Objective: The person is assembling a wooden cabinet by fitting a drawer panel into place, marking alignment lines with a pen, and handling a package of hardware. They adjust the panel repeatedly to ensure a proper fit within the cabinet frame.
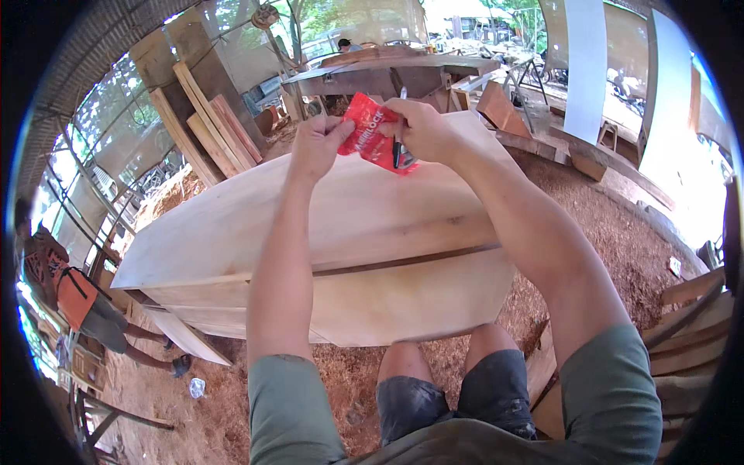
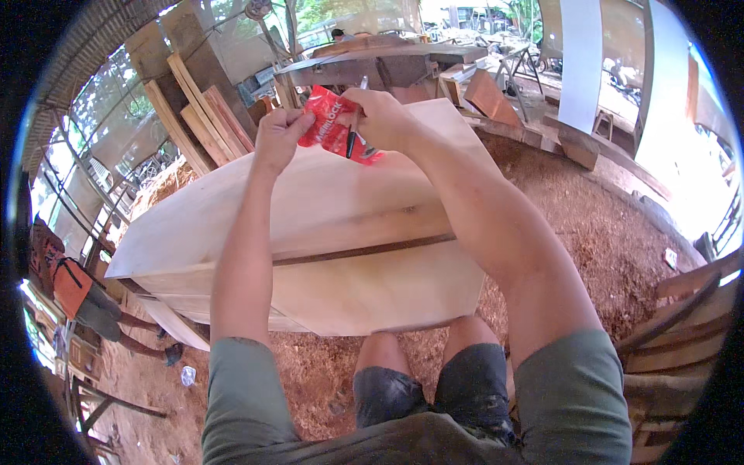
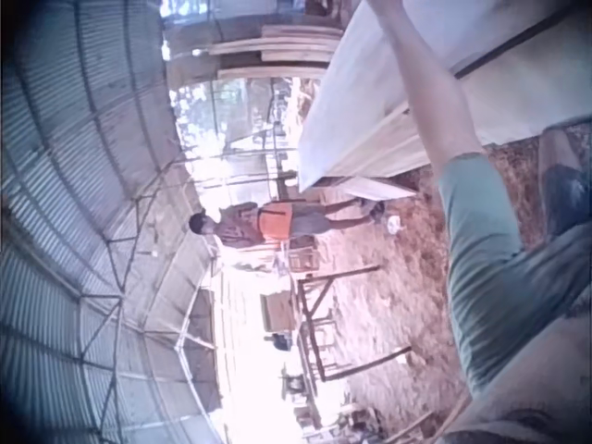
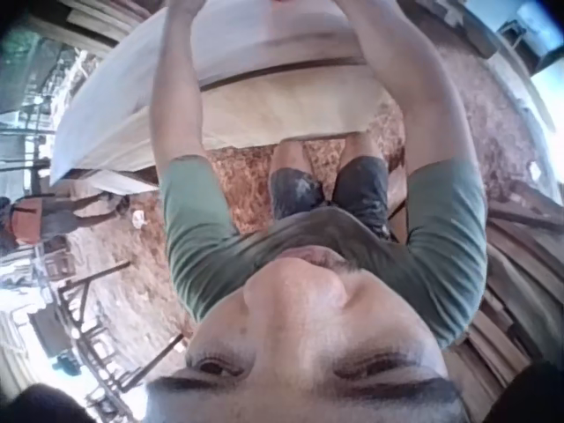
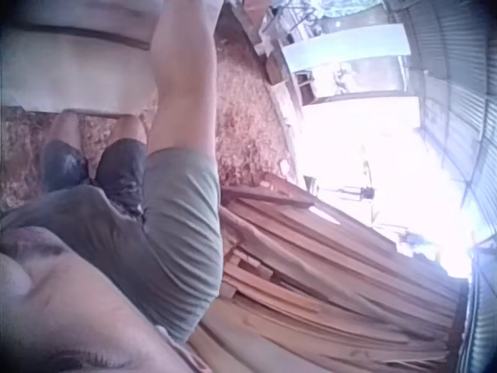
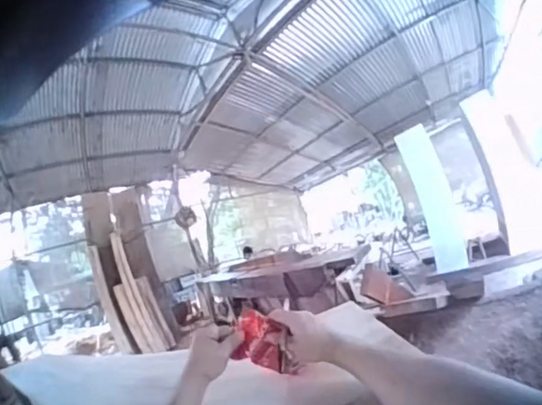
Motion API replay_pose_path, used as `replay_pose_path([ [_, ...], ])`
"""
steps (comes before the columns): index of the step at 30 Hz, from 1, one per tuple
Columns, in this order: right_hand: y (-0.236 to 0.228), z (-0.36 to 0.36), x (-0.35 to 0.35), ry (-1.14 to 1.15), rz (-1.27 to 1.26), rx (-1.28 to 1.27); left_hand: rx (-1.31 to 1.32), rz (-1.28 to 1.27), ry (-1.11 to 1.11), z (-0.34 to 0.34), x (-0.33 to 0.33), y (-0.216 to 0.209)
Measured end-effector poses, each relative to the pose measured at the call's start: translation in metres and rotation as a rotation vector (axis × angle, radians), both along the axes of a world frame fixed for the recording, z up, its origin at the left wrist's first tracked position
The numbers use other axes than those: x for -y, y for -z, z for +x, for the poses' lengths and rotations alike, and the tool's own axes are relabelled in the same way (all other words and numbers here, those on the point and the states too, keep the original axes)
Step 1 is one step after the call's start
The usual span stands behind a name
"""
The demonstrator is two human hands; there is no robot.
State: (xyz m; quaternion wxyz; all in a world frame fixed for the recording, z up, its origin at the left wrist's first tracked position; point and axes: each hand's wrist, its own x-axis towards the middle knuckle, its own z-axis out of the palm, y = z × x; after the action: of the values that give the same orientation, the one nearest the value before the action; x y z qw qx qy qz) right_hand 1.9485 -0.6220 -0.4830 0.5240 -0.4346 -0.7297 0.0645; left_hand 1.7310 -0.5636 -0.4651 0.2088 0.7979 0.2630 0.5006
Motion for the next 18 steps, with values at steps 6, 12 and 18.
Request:
replay_pose_path([
  [6,0.005,-0.001,0.0,0.187,0.258,0.08,0.094,-0.101,0.124,-0.004,-0.011,0.023],
  [12,0.003,-0.028,0.02,0.311,0.485,0.355,0.046,-0.174,0.016,0.009,0.012,0.014],
  [18,0.013,-0.045,0.017,0.389,0.437,0.346,0.179,-0.161,0.12,0.004,0.008,0.017],
])
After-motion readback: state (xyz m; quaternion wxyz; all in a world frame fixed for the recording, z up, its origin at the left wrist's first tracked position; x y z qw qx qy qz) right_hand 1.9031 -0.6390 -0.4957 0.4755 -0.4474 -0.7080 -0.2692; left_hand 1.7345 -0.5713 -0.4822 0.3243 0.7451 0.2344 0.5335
